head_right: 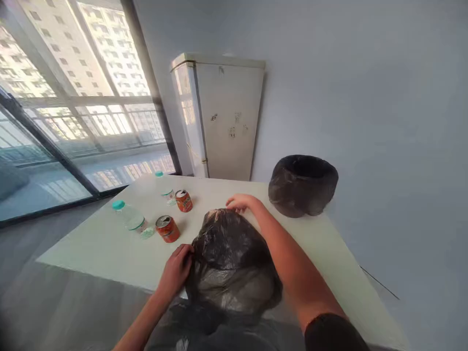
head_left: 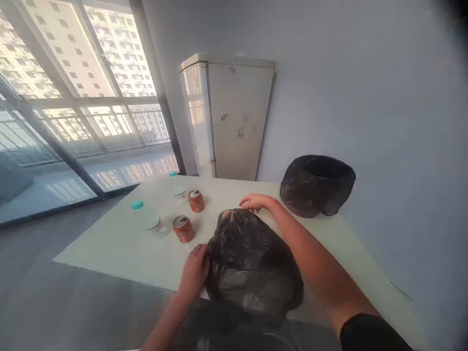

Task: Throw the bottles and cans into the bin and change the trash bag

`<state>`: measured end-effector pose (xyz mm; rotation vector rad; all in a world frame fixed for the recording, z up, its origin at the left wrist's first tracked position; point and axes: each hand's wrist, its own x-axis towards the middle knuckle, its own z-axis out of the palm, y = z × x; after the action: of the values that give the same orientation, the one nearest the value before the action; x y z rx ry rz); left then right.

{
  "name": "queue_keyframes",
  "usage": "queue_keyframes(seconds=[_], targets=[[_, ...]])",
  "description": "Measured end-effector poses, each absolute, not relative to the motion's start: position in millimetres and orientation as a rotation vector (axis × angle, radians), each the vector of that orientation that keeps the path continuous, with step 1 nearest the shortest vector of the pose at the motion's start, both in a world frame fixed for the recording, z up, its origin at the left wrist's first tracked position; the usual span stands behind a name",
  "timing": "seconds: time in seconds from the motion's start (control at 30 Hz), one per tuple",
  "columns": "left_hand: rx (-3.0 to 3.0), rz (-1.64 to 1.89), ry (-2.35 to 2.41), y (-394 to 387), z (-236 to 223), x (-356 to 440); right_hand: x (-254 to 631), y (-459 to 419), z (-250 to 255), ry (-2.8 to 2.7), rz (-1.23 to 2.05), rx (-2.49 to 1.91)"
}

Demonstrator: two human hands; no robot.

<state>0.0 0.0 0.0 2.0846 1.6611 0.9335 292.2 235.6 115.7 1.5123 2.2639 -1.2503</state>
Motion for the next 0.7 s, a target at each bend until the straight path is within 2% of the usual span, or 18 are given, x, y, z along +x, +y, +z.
queue_keyframes(seconds=[0.17, 0.37, 0.57, 0.7], targets=[[2.103, 0.960, 1.673, -2, -1, 2, 250, 208, 101, 2.324, -1.300, 1.349], [2.056, 1.041, 1.691, -5, -6, -6, 278, 176, 114, 2.444, -1.444, 1.403], [2.016, 1.193, 1.636, -15, 3, -5, 327, 101, 122, 2.402, -1.453, 1.717], [2.038, 1.230, 1.640, -25, 20, -3, 344, 26, 119, 2.328, -1.790, 2.185]])
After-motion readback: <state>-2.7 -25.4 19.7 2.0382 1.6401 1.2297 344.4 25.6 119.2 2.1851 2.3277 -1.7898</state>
